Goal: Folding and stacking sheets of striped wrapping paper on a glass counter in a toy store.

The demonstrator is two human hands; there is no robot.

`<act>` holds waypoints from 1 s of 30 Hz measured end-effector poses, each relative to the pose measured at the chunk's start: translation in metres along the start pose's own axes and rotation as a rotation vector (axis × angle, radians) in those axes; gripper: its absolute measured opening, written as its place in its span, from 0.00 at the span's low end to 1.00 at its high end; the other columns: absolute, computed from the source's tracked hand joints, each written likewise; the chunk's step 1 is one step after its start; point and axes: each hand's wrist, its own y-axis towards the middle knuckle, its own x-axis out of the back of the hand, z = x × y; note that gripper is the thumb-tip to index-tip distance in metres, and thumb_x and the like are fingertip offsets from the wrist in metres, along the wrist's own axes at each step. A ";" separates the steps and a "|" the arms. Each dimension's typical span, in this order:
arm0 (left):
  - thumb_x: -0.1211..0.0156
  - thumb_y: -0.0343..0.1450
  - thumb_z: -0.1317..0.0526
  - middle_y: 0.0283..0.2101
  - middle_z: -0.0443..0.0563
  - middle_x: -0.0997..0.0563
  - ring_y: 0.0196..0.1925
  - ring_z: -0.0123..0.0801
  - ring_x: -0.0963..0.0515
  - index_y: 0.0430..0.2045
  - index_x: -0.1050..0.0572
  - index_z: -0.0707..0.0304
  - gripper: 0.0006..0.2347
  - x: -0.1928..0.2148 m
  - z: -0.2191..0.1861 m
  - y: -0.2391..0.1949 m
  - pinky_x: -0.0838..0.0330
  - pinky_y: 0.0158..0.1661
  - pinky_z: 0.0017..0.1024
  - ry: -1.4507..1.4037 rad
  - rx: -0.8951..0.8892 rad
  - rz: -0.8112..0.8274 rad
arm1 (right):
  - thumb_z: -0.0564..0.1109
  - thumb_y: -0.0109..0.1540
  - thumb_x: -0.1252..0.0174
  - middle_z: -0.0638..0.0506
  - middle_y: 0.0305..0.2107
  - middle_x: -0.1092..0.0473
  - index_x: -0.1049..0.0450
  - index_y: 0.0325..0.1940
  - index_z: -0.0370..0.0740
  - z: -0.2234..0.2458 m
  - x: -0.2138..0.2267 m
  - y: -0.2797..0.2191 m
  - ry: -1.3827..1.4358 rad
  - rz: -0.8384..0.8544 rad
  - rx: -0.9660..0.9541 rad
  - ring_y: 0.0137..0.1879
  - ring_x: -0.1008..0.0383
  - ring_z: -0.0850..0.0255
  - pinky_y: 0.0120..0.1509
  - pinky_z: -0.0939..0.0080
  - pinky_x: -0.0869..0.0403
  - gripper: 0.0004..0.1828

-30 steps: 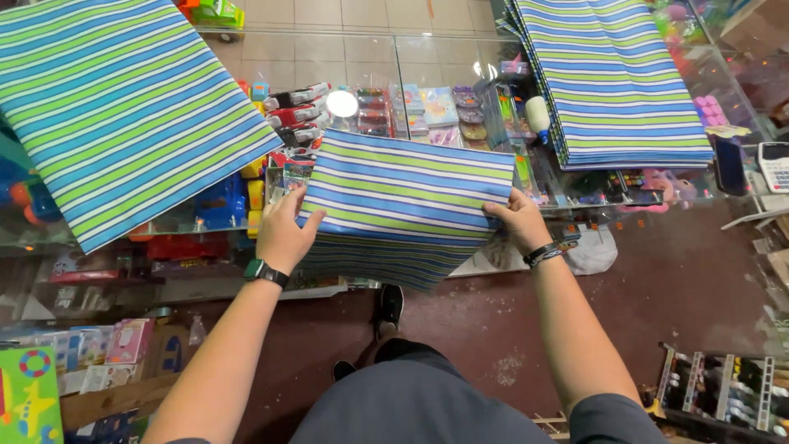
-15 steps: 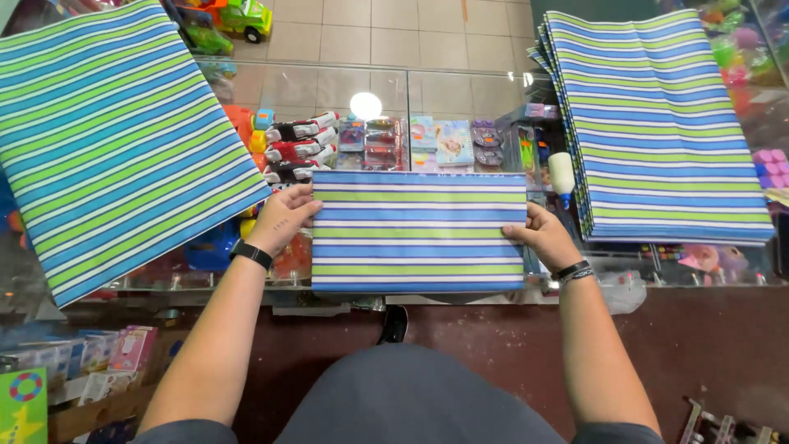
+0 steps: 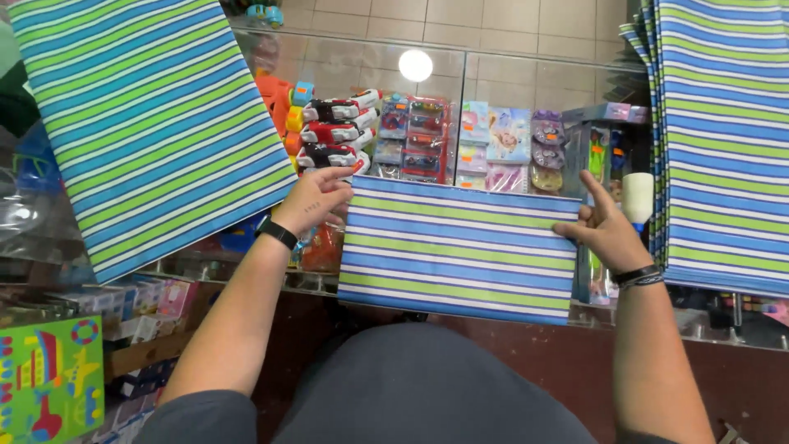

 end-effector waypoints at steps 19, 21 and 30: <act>0.36 0.72 0.68 0.29 0.50 0.15 0.37 0.38 0.16 0.36 0.16 0.56 0.05 0.022 0.039 0.049 0.21 0.41 0.30 0.469 -0.709 0.032 | 0.40 0.55 0.26 0.41 0.61 0.32 0.36 0.76 0.42 0.013 -0.082 -0.014 -1.154 -0.589 0.250 0.67 0.35 0.45 0.65 0.40 0.40 0.46; 0.36 0.71 0.68 0.31 0.50 0.14 0.38 0.38 0.16 0.35 0.16 0.56 0.05 0.024 0.045 0.052 0.21 0.42 0.30 0.480 -0.790 0.034 | 0.41 0.52 0.25 0.44 0.61 0.32 0.33 0.74 0.42 0.017 -0.121 -0.011 -1.347 -0.657 0.376 0.66 0.35 0.51 0.63 0.47 0.42 0.46; 0.37 0.71 0.67 0.38 0.44 0.16 0.42 0.39 0.16 0.31 0.19 0.55 0.03 0.032 0.055 0.070 0.20 0.40 0.31 0.763 -1.154 0.038 | 0.36 0.55 0.39 0.50 0.70 0.37 0.35 0.74 0.48 0.021 -0.238 0.024 -1.240 -0.387 0.686 0.75 0.40 0.58 0.71 0.47 0.54 0.41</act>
